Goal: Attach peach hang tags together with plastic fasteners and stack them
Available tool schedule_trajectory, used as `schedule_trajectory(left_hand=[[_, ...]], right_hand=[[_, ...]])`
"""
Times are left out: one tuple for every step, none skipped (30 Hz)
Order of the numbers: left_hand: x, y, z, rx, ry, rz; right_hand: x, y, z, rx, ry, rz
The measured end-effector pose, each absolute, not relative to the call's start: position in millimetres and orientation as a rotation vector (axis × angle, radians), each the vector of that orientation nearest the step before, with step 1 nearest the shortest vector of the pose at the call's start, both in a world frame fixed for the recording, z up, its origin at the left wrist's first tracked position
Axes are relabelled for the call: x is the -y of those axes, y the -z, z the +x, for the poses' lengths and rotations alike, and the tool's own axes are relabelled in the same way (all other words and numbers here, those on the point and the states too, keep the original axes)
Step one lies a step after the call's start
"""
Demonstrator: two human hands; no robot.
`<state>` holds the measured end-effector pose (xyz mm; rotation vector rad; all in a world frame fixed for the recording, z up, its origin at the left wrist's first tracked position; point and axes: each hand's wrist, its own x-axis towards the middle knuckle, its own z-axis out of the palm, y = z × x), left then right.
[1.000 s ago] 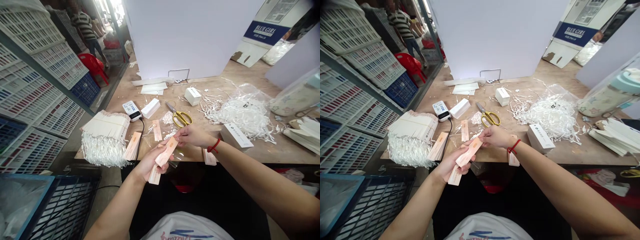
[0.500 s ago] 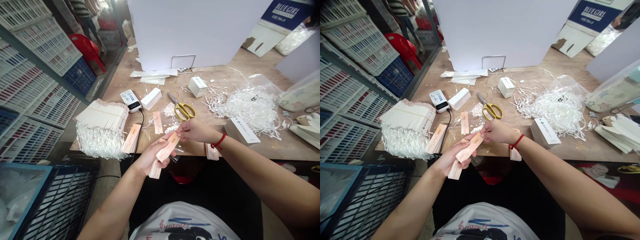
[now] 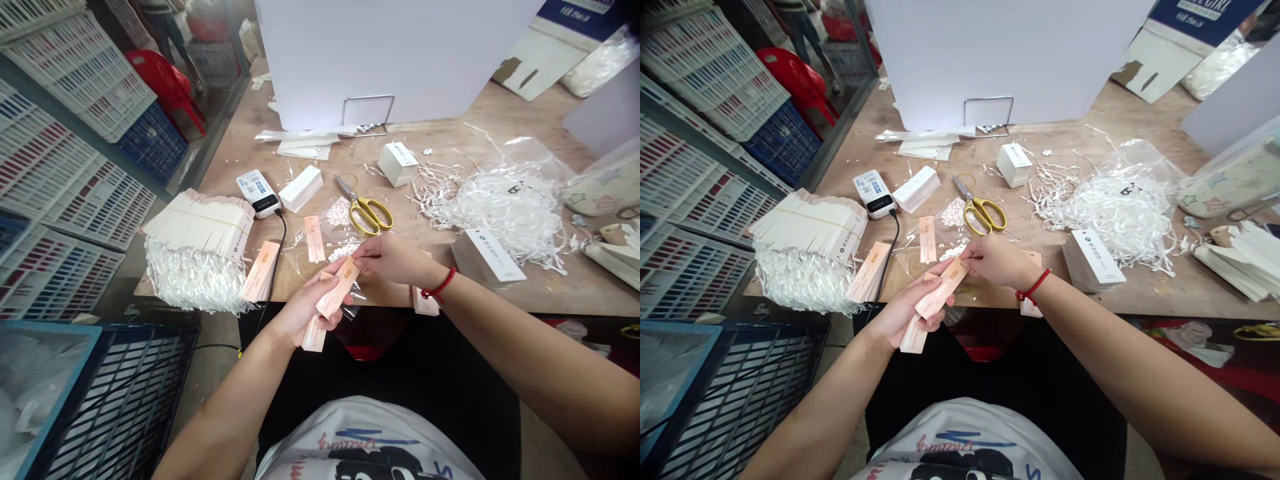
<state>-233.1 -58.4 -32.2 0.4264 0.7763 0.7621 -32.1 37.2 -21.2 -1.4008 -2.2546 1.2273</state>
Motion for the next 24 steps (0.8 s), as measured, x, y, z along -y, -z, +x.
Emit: schedule_trajectory(left_hand=[[58.0,32.5,-232.6,-0.78,-0.763,0.422],[57.6,32.8,-232.3,-0.779,-0.763,0.42],[57.2,33.2,-232.2,-0.776,-0.762,0.422],[56.9,33.5,-232.3,-0.77,-0.759,0.425],[56.6,33.7,-232.5,-0.763,-0.756,0.427],[56.4,33.8,-232.8,-0.758,-0.753,0.428],[56.3,33.7,-233.0,-0.757,-0.752,0.429],[56.4,33.4,-232.9,-0.76,-0.753,0.432],[56.6,32.9,-232.7,-0.766,-0.756,0.436],[56.8,32.3,-232.3,-0.773,-0.759,0.441],[57.2,31.6,-231.7,-0.78,-0.762,0.446],[57.6,30.8,-231.1,-0.785,-0.763,0.451],[58.0,30.0,-230.5,-0.787,-0.762,0.453],[58.3,29.2,-230.0,-0.787,-0.761,0.454],[58.6,28.6,-229.6,-0.786,-0.761,0.454],[58.9,28.0,-229.3,-0.784,-0.76,0.452],[59.0,27.6,-229.2,-0.782,-0.76,0.448],[59.0,27.3,-229.3,-0.779,-0.758,0.436],[59.0,27.2,-229.3,-0.774,-0.754,0.416],[58.9,27.2,-229.4,-0.767,-0.744,0.39],[58.7,27.3,-229.5,-0.754,-0.73,0.359],[58.6,27.6,-229.6,-0.739,-0.717,0.329],[58.5,28.0,-229.7,-0.723,-0.707,0.303],[58.4,28.4,-229.8,-0.71,-0.703,0.286]], right_hand=[[-38.4,24.9,-30.4,2.216,-1.262,-1.4],[-39.4,28.2,-28.8,2.17,-1.306,-1.4],[-40.1,30.9,-27.4,2.121,-1.361,-1.397],[-40.5,33.0,-26.1,2.071,-1.424,-1.389],[-40.6,34.4,-25.1,2.021,-1.489,-1.376],[-40.5,35.2,-24.3,1.977,-1.547,-1.36],[-40.1,35.5,-23.8,1.942,-1.591,-1.344],[-39.7,35.4,-23.6,1.921,-1.614,-1.334],[-39.1,35.1,-23.7,1.912,-1.616,-1.336],[-38.6,34.5,-23.9,1.91,-1.604,-1.352],[-38.1,33.6,-24.2,1.916,-1.588,-1.376],[-37.7,32.5,-24.5,1.928,-1.566,-1.402],[-37.4,31.1,-24.7,1.946,-1.543,-1.424],[-37.2,29.6,-24.9,1.967,-1.521,-1.438],[-37.1,28.2,-24.9,1.993,-1.498,-1.44],[-37.0,26.9,-24.9,2.02,-1.476,-1.435],[-37.0,26.2,-24.8,2.039,-1.459,-1.429],[-37.0,26.2,-24.6,2.04,-1.458,-1.423],[-37.0,27.0,-24.5,2.025,-1.473,-1.415],[-36.9,28.6,-24.3,1.992,-1.497,-1.406],[-36.7,30.7,-24.2,1.947,-1.523,-1.395],[-36.4,33.1,-24.1,1.903,-1.543,-1.382],[-36.0,35.4,-23.9,1.872,-1.554,-1.369],[-35.5,37.1,-23.8,1.856,-1.553,-1.359]])
